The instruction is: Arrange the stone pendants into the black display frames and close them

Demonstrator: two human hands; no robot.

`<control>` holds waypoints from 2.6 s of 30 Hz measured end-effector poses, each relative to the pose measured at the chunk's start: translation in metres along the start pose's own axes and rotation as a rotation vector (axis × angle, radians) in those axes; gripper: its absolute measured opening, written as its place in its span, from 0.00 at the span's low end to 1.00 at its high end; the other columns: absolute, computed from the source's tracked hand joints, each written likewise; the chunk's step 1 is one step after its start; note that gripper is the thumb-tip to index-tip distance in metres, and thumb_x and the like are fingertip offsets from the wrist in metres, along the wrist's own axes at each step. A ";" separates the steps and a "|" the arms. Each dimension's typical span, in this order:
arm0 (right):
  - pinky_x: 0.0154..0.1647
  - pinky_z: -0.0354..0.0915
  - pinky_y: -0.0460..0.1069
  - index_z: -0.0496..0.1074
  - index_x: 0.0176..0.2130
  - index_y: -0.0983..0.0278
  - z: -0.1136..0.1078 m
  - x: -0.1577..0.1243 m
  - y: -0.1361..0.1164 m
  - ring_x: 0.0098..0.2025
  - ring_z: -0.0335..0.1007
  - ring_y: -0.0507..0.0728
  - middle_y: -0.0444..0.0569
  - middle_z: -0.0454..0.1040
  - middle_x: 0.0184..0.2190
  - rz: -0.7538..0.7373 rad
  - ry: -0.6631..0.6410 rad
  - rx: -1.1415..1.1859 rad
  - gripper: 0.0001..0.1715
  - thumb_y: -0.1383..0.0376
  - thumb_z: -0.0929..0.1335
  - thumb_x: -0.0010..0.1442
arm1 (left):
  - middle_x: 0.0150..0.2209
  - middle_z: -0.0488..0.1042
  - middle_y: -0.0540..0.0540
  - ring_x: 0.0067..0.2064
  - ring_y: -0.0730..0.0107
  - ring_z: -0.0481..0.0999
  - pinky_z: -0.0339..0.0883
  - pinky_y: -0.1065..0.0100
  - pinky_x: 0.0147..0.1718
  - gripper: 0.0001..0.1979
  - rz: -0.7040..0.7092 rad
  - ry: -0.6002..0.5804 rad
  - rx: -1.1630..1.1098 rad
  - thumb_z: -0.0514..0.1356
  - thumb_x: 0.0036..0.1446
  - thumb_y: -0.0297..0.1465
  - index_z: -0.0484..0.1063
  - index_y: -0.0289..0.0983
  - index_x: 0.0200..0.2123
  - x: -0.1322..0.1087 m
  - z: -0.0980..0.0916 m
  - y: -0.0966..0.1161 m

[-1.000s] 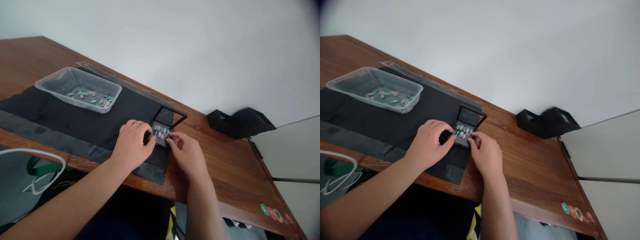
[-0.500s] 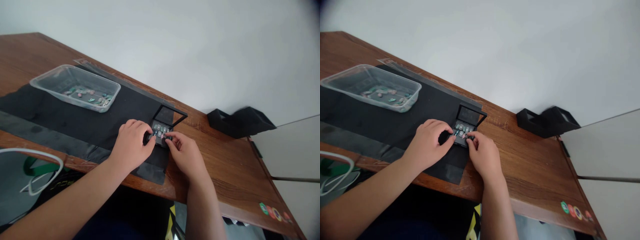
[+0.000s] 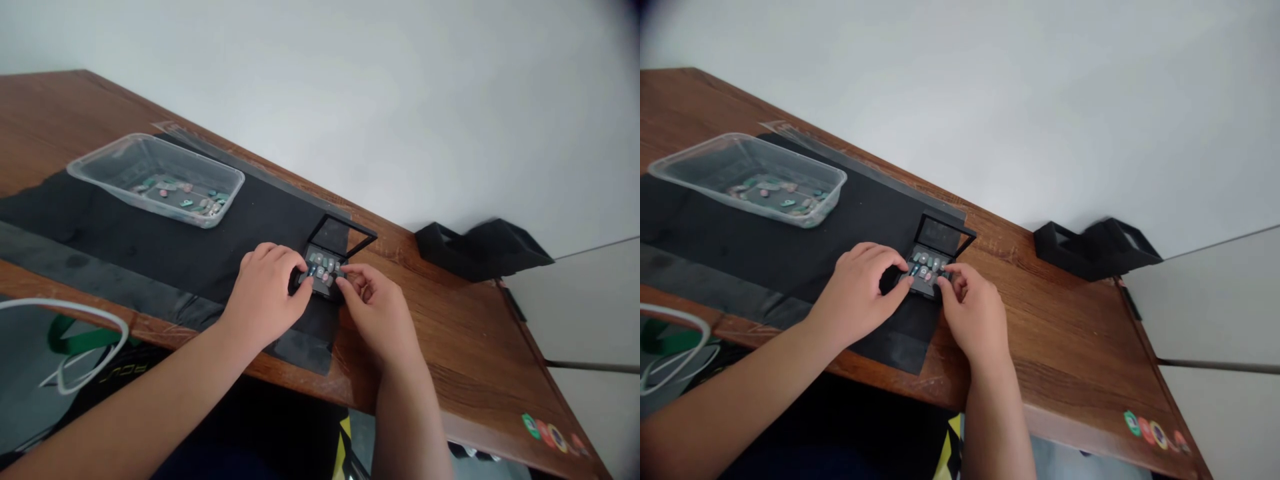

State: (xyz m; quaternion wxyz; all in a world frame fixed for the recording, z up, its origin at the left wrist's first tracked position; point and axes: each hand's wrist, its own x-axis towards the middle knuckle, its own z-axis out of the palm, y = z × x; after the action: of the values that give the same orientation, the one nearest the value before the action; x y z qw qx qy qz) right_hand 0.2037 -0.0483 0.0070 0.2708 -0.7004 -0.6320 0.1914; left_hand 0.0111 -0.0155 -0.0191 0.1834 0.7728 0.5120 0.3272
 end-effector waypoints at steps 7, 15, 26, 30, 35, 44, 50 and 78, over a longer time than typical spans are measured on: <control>0.27 0.56 0.47 0.77 0.42 0.60 0.000 0.001 0.000 0.24 0.61 0.52 0.38 0.64 0.21 0.049 -0.013 0.032 0.12 0.57 0.71 0.61 | 0.44 0.79 0.46 0.50 0.53 0.72 0.64 0.51 0.50 0.03 0.004 -0.011 -0.019 0.63 0.60 0.30 0.74 0.41 0.39 0.001 0.000 -0.002; 0.28 0.58 0.47 0.77 0.45 0.60 0.002 0.001 0.006 0.25 0.64 0.53 0.40 0.67 0.22 0.037 -0.029 -0.006 0.13 0.59 0.70 0.61 | 0.43 0.79 0.47 0.47 0.55 0.74 0.65 0.52 0.48 0.04 -0.021 -0.001 -0.056 0.64 0.60 0.29 0.74 0.41 0.39 0.002 -0.001 -0.002; 0.28 0.58 0.48 0.78 0.43 0.61 0.002 0.002 0.004 0.24 0.64 0.53 0.40 0.66 0.21 0.042 -0.049 0.018 0.13 0.59 0.69 0.62 | 0.41 0.79 0.47 0.46 0.55 0.74 0.64 0.52 0.46 0.02 -0.029 -0.001 -0.050 0.62 0.60 0.29 0.74 0.42 0.37 0.002 0.000 -0.001; 0.28 0.58 0.47 0.78 0.43 0.60 0.002 0.002 0.005 0.24 0.64 0.53 0.40 0.66 0.21 0.038 -0.051 0.026 0.12 0.59 0.69 0.61 | 0.41 0.79 0.47 0.46 0.55 0.74 0.64 0.52 0.46 0.02 -0.025 0.000 -0.050 0.62 0.61 0.29 0.74 0.42 0.37 0.002 -0.001 -0.001; 0.28 0.59 0.48 0.79 0.43 0.61 0.002 0.003 0.006 0.24 0.64 0.54 0.40 0.67 0.21 0.047 -0.050 0.035 0.13 0.58 0.69 0.61 | 0.41 0.79 0.47 0.46 0.56 0.74 0.64 0.53 0.46 0.02 -0.019 -0.008 -0.067 0.61 0.61 0.30 0.74 0.41 0.36 0.002 -0.002 -0.001; 0.29 0.60 0.48 0.79 0.44 0.61 0.002 0.003 0.010 0.25 0.67 0.55 0.42 0.70 0.22 0.011 -0.042 0.003 0.15 0.57 0.68 0.63 | 0.41 0.79 0.46 0.46 0.55 0.74 0.64 0.53 0.47 0.02 -0.036 0.006 -0.084 0.61 0.60 0.29 0.73 0.41 0.37 0.000 -0.003 0.002; 0.31 0.62 0.49 0.81 0.43 0.59 0.002 0.004 0.010 0.28 0.71 0.56 0.46 0.78 0.27 0.007 0.012 -0.002 0.14 0.57 0.68 0.63 | 0.41 0.78 0.46 0.45 0.55 0.75 0.65 0.52 0.47 0.05 -0.073 0.011 -0.101 0.61 0.61 0.29 0.72 0.40 0.41 -0.001 -0.005 0.004; 0.22 0.52 0.46 0.75 0.39 0.62 -0.005 0.000 0.001 0.20 0.54 0.50 0.36 0.59 0.19 -0.049 0.288 0.244 0.13 0.64 0.65 0.54 | 0.54 0.78 0.44 0.47 0.50 0.79 0.74 0.55 0.41 0.26 -0.476 0.005 0.403 0.61 0.53 0.29 0.68 0.42 0.57 0.080 -0.141 -0.059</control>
State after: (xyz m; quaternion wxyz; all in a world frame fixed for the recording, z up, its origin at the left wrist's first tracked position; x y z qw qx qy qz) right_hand 0.2080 -0.0489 0.0101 0.4461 -0.6668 -0.5757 0.1578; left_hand -0.1051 0.0742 0.0715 0.0966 0.6511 0.7337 0.1687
